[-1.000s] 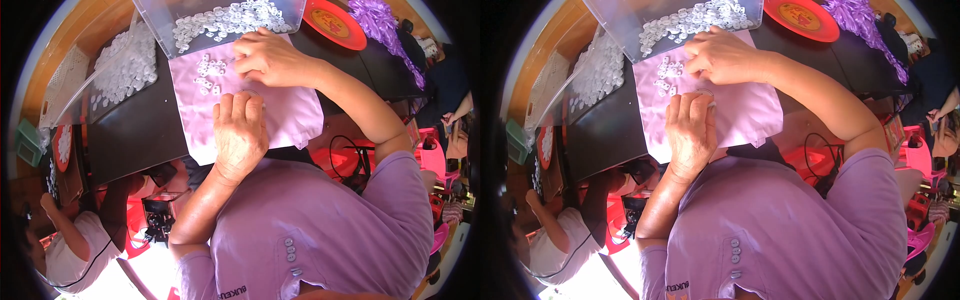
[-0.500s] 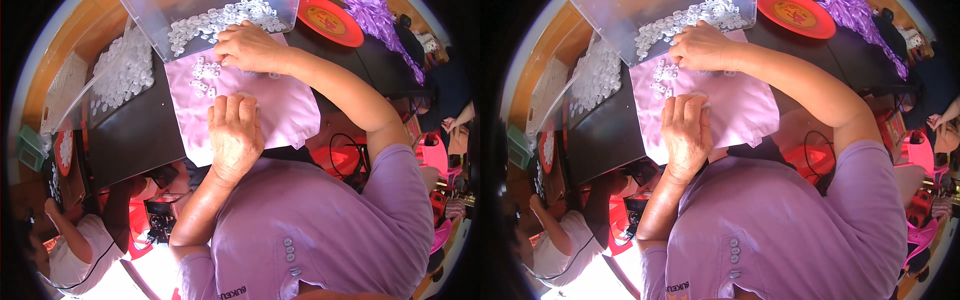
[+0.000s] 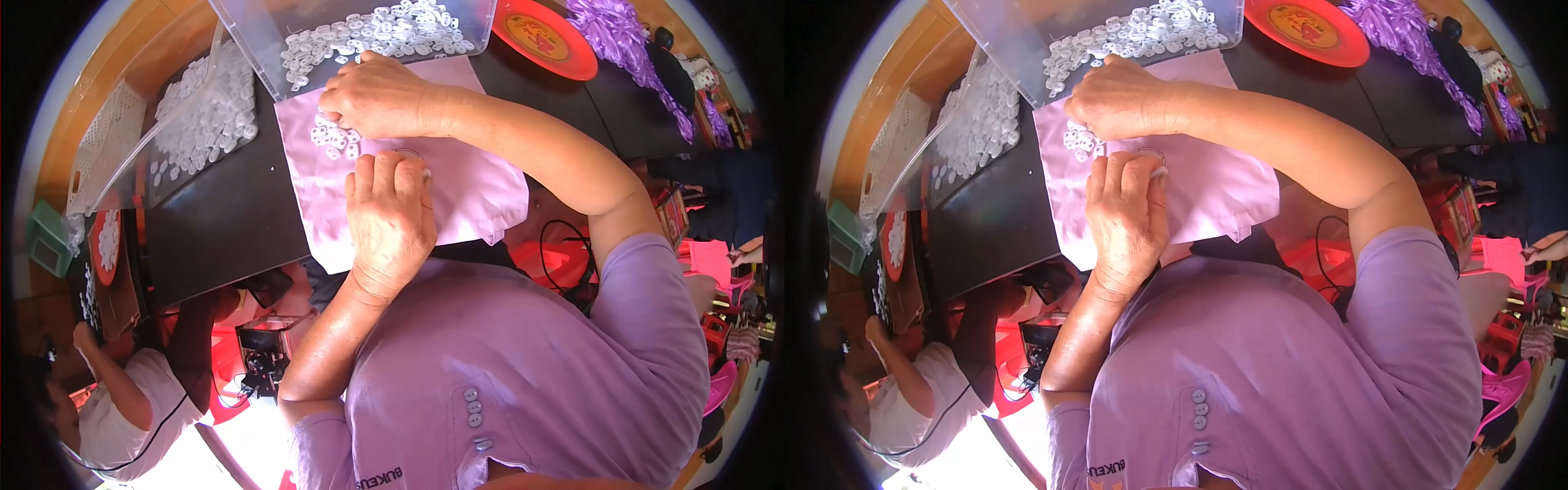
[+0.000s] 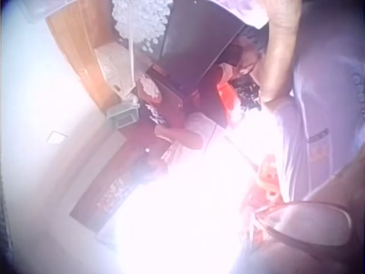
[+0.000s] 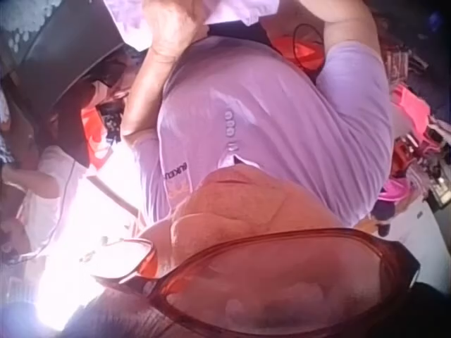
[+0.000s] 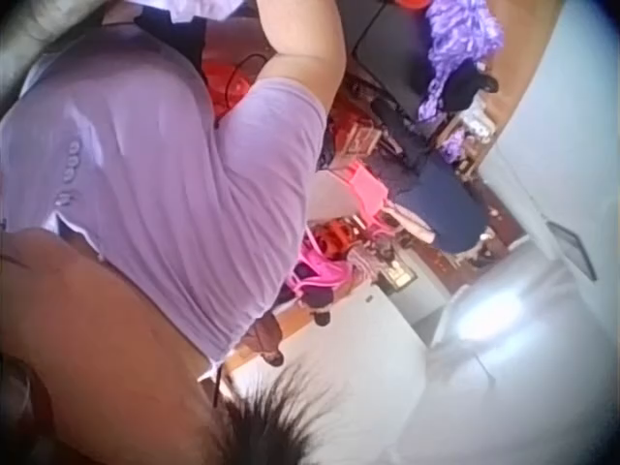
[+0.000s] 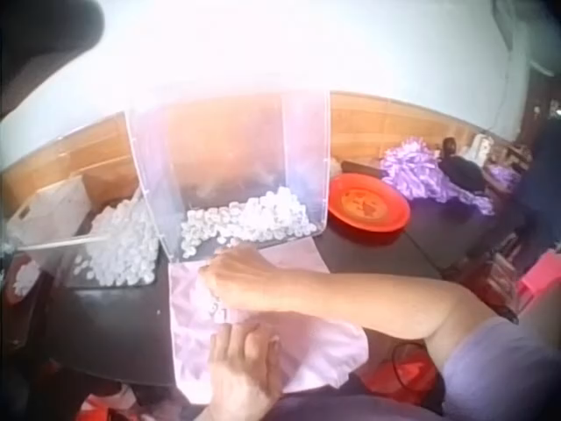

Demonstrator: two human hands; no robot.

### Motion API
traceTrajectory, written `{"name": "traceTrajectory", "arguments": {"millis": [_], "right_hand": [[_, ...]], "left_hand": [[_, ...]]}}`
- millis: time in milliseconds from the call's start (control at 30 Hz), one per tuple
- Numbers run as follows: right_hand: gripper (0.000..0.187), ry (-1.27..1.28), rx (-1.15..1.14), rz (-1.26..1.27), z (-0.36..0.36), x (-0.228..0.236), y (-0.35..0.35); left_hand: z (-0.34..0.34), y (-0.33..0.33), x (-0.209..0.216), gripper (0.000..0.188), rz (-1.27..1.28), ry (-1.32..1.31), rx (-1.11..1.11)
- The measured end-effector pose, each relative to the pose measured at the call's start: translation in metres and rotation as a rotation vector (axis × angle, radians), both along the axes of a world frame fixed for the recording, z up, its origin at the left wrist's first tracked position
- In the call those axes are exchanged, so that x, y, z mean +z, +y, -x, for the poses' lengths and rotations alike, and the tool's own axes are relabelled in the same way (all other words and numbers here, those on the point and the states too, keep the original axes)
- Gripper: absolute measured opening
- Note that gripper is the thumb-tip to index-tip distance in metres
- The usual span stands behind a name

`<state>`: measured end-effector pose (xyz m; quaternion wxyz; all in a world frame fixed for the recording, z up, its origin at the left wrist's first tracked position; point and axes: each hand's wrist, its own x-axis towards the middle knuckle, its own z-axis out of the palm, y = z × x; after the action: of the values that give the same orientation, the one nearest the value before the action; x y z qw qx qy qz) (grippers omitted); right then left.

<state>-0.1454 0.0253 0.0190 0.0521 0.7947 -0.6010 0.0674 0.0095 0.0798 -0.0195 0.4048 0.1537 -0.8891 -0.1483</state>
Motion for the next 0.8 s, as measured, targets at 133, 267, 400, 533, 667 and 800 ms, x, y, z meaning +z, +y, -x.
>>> {"name": "traceTrajectory", "arguments": {"millis": [133,267,400,533,667,800], "right_hand": [[0.006,-0.049,-0.082,0.044,0.007,0.009,-0.006],[0.012,-0.151,-0.046,0.02,0.013,-0.002,-0.005],[0.014,-0.495,-0.083,0.207,0.06,0.015,0.01],[0.009,-0.407,-0.237,0.168,0.099,0.02,0.035],[0.008,-0.274,-0.284,0.074,0.099,0.004,0.052],[0.008,-0.253,-0.154,0.111,0.091,0.0,0.059]], "left_hand": [[-0.001,0.003,0.005,0.018,-0.08,0.008,-0.012],[-0.001,0.002,0.009,0.016,-0.148,0.0,-0.034],[-0.006,-0.002,0.005,0.017,-0.242,0.048,-0.032],[-0.007,-0.002,0.011,0.014,-0.272,0.009,-0.023],[-0.005,-0.002,0.011,0.012,-0.254,-0.016,-0.006],[-0.004,-0.002,0.01,0.011,-0.26,-0.012,0.005]]}}
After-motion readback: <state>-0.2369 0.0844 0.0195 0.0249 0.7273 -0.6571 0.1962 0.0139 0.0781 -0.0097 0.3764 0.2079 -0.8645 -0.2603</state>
